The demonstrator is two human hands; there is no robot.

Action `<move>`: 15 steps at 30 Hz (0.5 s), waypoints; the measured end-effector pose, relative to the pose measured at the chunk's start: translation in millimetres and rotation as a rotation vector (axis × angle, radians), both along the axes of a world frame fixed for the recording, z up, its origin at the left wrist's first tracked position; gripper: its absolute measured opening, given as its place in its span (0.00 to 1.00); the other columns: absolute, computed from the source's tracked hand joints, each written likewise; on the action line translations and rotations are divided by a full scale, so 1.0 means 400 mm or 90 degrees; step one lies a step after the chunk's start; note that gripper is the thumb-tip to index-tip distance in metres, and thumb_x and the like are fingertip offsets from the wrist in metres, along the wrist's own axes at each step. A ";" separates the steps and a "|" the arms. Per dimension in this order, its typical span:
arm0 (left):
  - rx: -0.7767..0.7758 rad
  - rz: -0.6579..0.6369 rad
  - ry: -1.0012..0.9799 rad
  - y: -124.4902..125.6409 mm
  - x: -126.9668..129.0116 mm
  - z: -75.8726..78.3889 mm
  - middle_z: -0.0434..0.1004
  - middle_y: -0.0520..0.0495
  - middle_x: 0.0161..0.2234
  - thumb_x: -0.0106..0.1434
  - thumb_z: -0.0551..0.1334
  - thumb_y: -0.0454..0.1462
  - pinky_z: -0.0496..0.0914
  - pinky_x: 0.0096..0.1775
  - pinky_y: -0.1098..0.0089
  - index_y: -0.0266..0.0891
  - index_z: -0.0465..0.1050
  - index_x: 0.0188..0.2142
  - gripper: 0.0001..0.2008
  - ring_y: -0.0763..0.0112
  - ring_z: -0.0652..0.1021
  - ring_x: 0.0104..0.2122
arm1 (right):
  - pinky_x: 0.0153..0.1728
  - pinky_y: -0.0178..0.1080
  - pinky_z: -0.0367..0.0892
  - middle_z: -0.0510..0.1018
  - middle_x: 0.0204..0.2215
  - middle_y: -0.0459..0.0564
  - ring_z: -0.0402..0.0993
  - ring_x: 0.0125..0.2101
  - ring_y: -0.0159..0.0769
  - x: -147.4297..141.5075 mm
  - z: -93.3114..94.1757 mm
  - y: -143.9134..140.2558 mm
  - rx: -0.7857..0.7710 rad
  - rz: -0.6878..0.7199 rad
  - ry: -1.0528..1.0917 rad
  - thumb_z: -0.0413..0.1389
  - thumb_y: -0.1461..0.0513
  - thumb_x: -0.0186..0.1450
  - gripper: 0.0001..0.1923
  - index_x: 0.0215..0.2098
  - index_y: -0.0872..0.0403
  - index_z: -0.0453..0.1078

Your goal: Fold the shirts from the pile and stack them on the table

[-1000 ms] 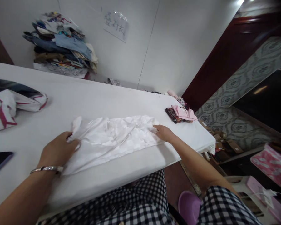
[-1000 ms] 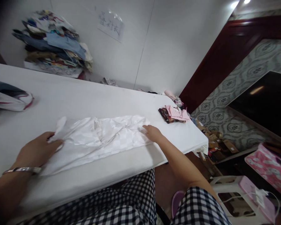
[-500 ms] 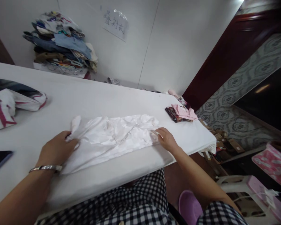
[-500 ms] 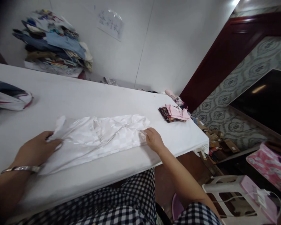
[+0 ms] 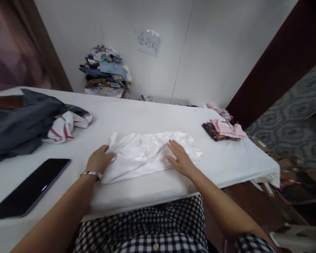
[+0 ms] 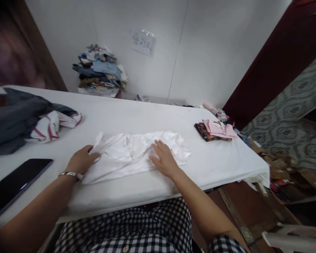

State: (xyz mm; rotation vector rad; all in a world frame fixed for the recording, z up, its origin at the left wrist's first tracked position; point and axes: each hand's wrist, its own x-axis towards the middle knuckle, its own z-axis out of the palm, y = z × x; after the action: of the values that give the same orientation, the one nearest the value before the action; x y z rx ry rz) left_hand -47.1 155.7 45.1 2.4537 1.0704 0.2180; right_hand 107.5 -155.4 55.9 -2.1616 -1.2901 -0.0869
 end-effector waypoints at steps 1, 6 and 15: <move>0.002 -0.004 0.001 0.001 -0.001 0.001 0.78 0.34 0.42 0.54 0.54 0.43 0.68 0.41 0.63 0.32 0.69 0.49 0.26 0.52 0.77 0.41 | 0.64 0.53 0.46 0.56 0.65 0.52 0.44 0.66 0.43 -0.016 0.010 0.038 0.027 0.034 0.030 0.49 0.53 0.68 0.27 0.64 0.47 0.56; -0.003 -0.003 -0.035 0.005 -0.006 0.027 0.78 0.40 0.39 0.52 0.56 0.42 0.68 0.39 0.67 0.34 0.72 0.44 0.21 0.59 0.76 0.37 | 0.58 0.48 0.61 0.53 0.66 0.47 0.52 0.64 0.43 -0.088 -0.001 0.215 0.074 0.102 0.376 0.53 0.50 0.65 0.33 0.66 0.42 0.51; -0.222 0.055 -0.179 -0.014 0.024 0.115 0.79 0.46 0.35 0.46 0.64 0.43 0.69 0.32 0.71 0.37 0.71 0.40 0.20 0.65 0.77 0.32 | 0.62 0.49 0.54 0.61 0.63 0.53 0.58 0.62 0.43 -0.122 -0.096 0.277 0.134 0.134 0.671 0.62 0.56 0.58 0.37 0.63 0.50 0.57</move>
State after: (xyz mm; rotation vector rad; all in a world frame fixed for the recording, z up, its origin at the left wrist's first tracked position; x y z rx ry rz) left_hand -37.5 150.2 91.0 2.0017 0.9969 0.3589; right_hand 58.5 -44.7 17.6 -1.4765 -0.7942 0.8442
